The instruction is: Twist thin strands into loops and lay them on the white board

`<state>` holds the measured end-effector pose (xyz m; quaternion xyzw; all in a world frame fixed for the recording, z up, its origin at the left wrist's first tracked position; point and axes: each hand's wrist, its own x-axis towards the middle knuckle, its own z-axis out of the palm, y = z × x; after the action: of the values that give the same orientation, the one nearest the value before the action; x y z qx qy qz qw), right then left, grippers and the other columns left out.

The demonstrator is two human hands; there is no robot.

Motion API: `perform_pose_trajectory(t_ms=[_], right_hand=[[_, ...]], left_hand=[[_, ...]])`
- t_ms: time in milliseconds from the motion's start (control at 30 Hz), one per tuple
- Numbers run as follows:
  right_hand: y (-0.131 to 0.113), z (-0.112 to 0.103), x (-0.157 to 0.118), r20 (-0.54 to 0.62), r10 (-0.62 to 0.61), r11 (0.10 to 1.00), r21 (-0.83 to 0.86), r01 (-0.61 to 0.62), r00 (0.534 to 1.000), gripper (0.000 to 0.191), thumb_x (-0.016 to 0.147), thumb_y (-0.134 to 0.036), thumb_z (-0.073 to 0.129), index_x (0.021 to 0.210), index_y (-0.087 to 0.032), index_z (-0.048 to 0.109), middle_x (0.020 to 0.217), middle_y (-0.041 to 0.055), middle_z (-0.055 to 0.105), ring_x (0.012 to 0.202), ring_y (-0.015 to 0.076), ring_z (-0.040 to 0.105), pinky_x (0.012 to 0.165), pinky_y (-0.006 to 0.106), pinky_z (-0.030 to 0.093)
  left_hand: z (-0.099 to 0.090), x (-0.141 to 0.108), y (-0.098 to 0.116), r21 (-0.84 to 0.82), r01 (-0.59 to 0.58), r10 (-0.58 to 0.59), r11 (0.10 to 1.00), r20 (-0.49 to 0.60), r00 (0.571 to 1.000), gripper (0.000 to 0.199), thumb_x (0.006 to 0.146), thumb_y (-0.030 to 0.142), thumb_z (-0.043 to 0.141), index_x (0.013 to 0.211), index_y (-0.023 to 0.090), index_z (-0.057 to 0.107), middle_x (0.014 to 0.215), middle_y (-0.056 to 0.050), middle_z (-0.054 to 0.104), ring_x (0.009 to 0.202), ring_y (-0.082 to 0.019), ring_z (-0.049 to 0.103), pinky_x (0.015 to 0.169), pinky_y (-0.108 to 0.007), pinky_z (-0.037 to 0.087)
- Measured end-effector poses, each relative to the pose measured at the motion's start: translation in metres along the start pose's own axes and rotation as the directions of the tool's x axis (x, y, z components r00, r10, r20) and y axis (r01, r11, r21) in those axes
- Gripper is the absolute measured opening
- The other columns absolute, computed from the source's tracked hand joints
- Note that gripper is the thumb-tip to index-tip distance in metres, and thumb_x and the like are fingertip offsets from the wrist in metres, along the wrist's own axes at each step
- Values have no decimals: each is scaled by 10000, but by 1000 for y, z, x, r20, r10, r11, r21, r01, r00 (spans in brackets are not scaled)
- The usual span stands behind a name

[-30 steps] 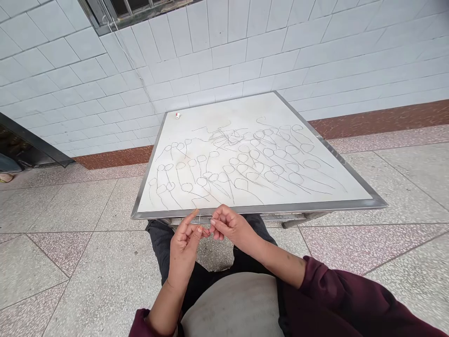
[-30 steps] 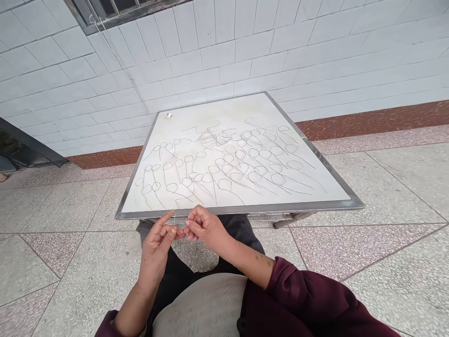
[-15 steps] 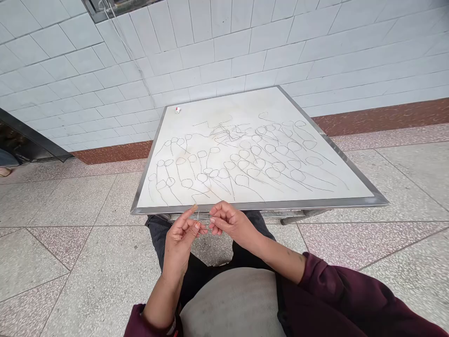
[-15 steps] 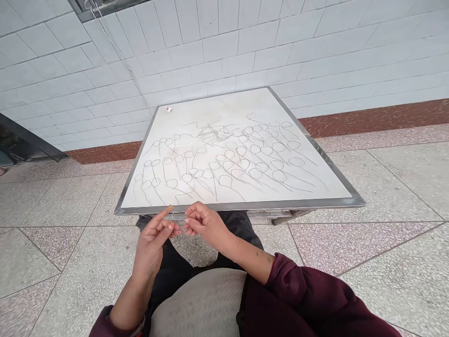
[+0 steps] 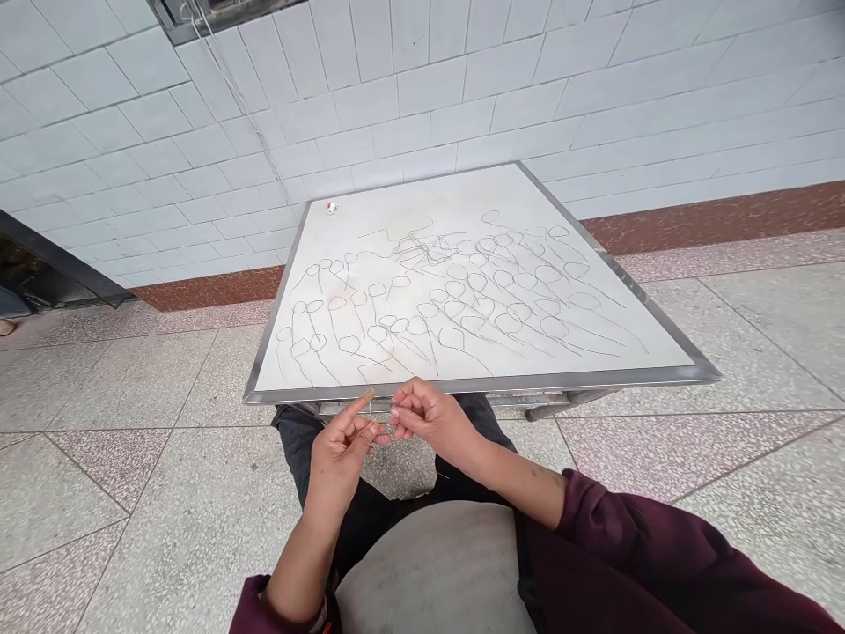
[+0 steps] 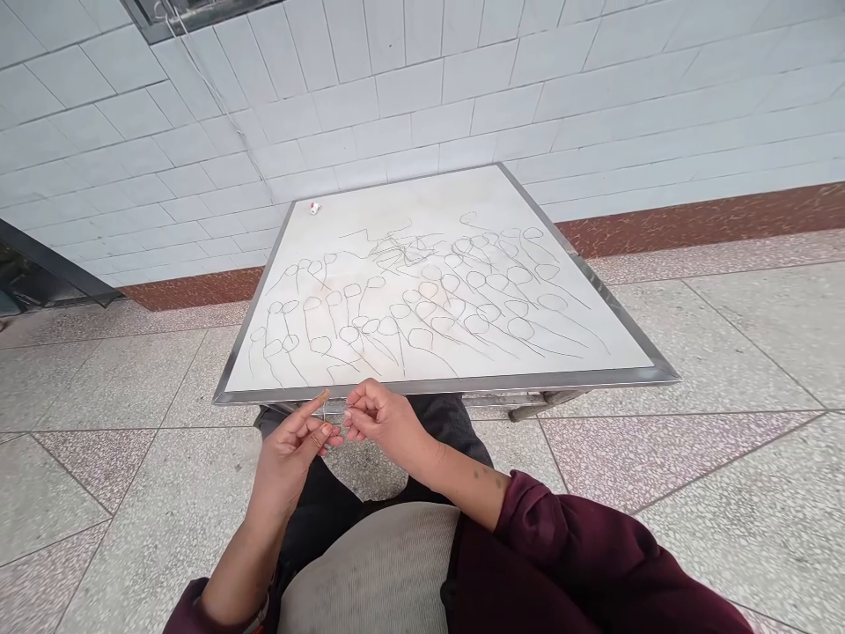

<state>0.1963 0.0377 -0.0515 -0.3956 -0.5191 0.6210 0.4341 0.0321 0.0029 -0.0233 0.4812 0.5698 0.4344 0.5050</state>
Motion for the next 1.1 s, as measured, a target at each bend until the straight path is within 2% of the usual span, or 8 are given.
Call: perform_pose_trajectory(t_ms=[167,400,567,733,833,1000,1100], right_hand=[[0,1,-1,6,-33,998,-55,34,999,97,839,-258,597,902,-226,530,708,-46,630,604,118,653,582,251,520],[2,0,0,-15,-9,994,-113,7,1000,79,825,-240,603,859,-230,532,642,-62,603,590,122,651,573,250,525],[2,1,0,-27,-19,996,-91,16,999,83,819,-214,600,874,-230,541,655,-65,616,592,117,660,573,240,523],[1,3,-1,-22,-19,998,-59,17,1000,93,819,-239,614,866,-230,534,658,-61,624,591,119,660,573,244,526],[3,5,-1,-13,-27,998,-50,26,1000,99,825,-253,620,870,-229,535,650,-60,618,603,127,669,579,246,525],[4,3,0,36,-45,999,-11,45,998,125,872,-307,589,934,-217,528,746,-24,658,660,136,679,615,262,527],[0,-3,-1,84,-65,989,-130,76,994,159,926,-356,522,997,-214,529,862,15,689,751,141,659,691,288,523]], left_hand=[[-2,0,-5,43,-19,19,999,-9,1000,483,813,356,674,1274,229,604,746,13,701,730,-162,660,641,-255,477],[-2,0,-12,40,-26,26,999,1,1000,456,816,370,672,1254,254,621,787,6,715,756,-165,663,667,-260,504],[0,1,-13,-23,1,-1,1000,-11,1000,442,794,348,699,1217,231,647,813,-9,732,746,-159,673,675,-265,533],[1,1,-10,-67,28,-31,997,-48,998,435,756,338,736,1173,230,677,1001,-51,741,714,-143,680,667,-274,552],[2,1,-8,-88,45,-49,995,-47,998,448,748,333,742,1174,211,676,925,-48,751,717,-147,677,653,-264,545],[5,-3,-5,-143,21,-32,990,-75,997,628,765,297,729,1351,220,517,746,21,699,711,-129,660,677,-254,538],[7,-5,-4,-169,-21,-7,985,-165,986,720,779,297,717,1424,231,406,727,39,676,720,-130,668,737,-284,545]])
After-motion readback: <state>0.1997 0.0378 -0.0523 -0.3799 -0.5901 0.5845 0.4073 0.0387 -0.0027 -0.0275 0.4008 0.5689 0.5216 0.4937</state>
